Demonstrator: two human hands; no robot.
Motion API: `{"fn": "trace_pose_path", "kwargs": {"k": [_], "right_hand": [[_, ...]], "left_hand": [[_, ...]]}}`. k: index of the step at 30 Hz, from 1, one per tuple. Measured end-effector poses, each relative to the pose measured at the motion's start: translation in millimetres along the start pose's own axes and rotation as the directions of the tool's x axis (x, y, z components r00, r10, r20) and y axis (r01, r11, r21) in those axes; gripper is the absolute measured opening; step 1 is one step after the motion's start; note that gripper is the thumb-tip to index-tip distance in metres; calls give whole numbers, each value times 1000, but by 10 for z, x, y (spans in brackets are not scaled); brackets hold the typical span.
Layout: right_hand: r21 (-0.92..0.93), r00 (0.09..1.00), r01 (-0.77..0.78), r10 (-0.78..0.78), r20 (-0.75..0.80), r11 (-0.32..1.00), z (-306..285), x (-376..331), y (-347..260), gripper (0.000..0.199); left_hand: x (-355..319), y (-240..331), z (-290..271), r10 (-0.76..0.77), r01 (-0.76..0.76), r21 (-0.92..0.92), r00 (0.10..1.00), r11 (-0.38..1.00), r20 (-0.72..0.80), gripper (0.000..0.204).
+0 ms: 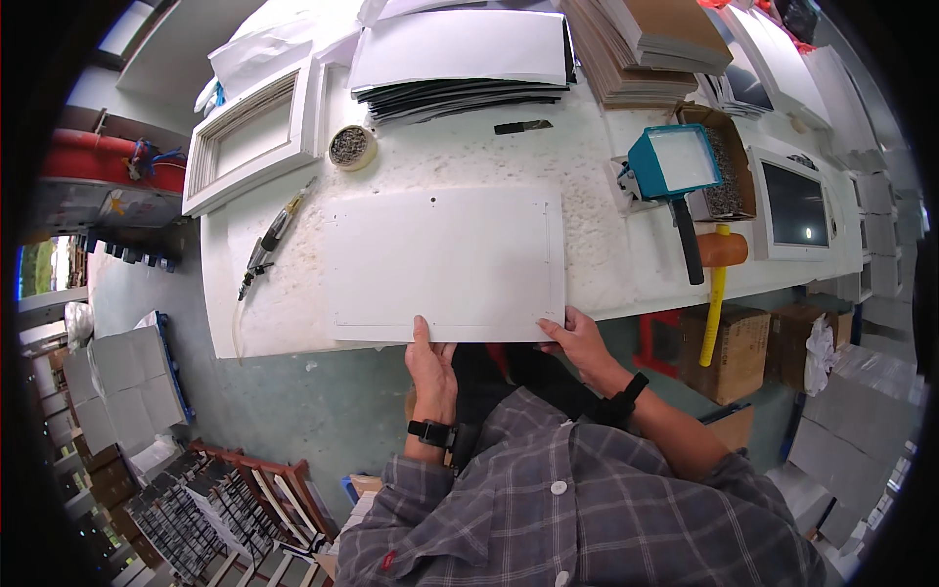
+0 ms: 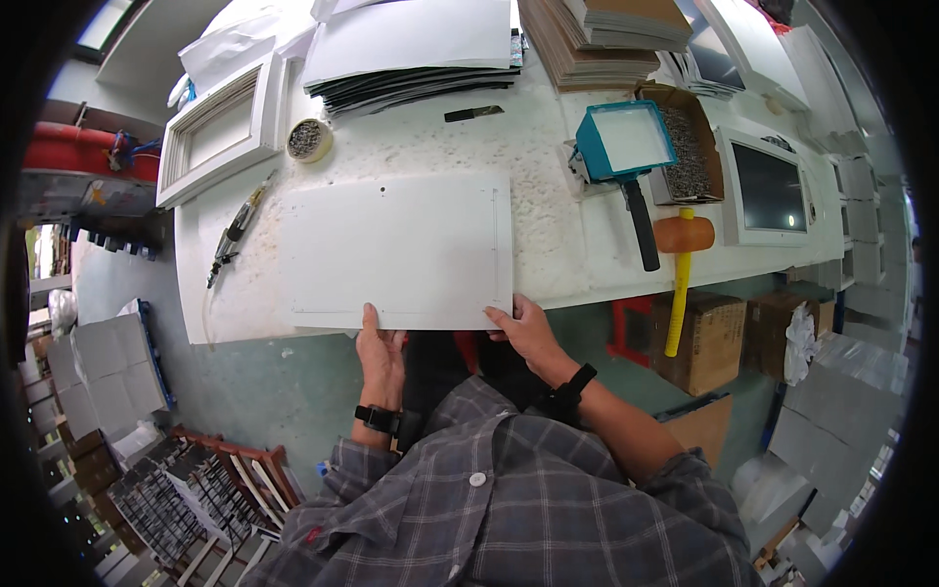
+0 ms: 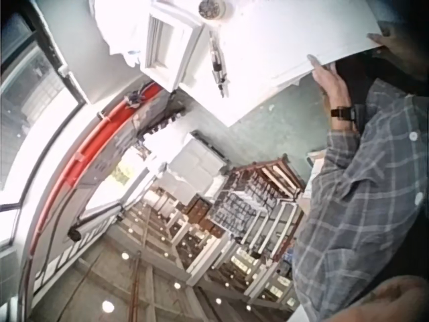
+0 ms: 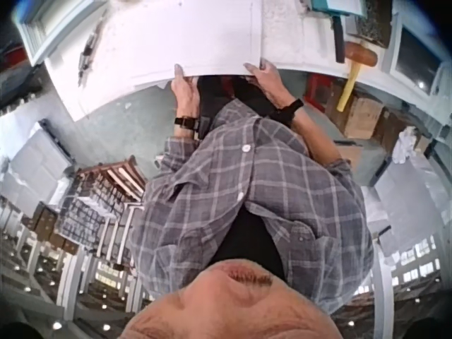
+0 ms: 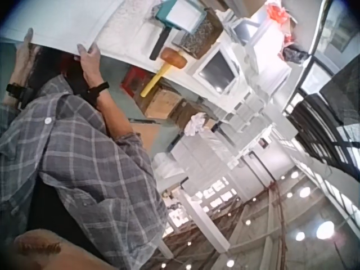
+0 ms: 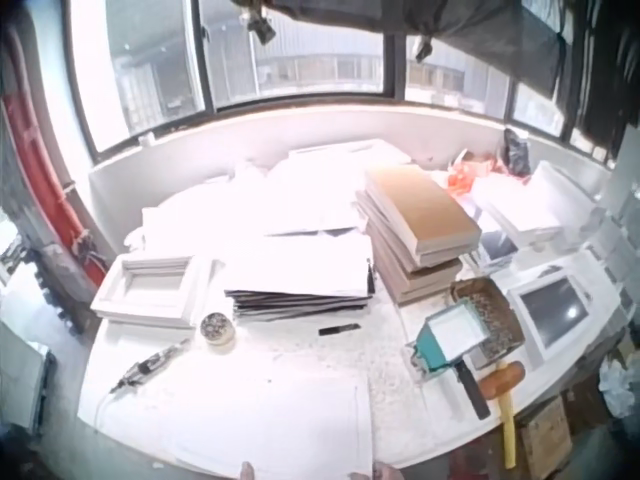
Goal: The person assembles a white picture frame by placing a black backing board into the frame, applying adhesive to the corners of a white backing sheet, and using a pneumatic screwdriver to fasten screws into the frame. The person then stacks the completed frame onto a pile of other frames.
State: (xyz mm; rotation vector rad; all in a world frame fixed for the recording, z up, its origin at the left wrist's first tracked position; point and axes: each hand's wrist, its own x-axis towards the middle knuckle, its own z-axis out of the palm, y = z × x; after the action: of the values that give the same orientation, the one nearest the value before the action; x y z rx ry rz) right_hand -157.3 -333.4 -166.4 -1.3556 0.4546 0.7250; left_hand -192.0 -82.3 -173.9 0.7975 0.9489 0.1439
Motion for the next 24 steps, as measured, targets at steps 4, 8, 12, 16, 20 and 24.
{"fn": "trace_pose_path", "kwargs": {"k": [4, 8, 12, 16, 20, 24], "right_hand": [[-15, 999, 20, -21, -33, 1000, 48, -23, -37, 42], [22, 991, -58, 61, -123, 998, 39, 48, -52, 46], [338, 954, -178, 246, -171, 924, -7, -11, -122, 50], [149, 983, -104, 124, -136, 983, 17, -97, -183, 48], [-195, 984, 35, -68, -163, 980, -21, 1, -232, 44], [-694, 956, 48, -234, -176, 718, -124, 221, -525, 54]], "left_hand": [[18, 16, 5, 10, -9, 21, 1000, 1000, -13, 51], [9, 46, -29, -17, 17, 32, 1000, 999, -7, 53], [9, 74, 10, -22, 22, 45, 1000, 999, -6, 57], [-29, 192, -10, -72, 68, 223, 997, 973, 9, 60], [28, 274, -84, -178, 141, 429, 983, 892, 48, 63], [68, 371, -50, -283, 193, 517, 954, 834, 100, 69]]}}
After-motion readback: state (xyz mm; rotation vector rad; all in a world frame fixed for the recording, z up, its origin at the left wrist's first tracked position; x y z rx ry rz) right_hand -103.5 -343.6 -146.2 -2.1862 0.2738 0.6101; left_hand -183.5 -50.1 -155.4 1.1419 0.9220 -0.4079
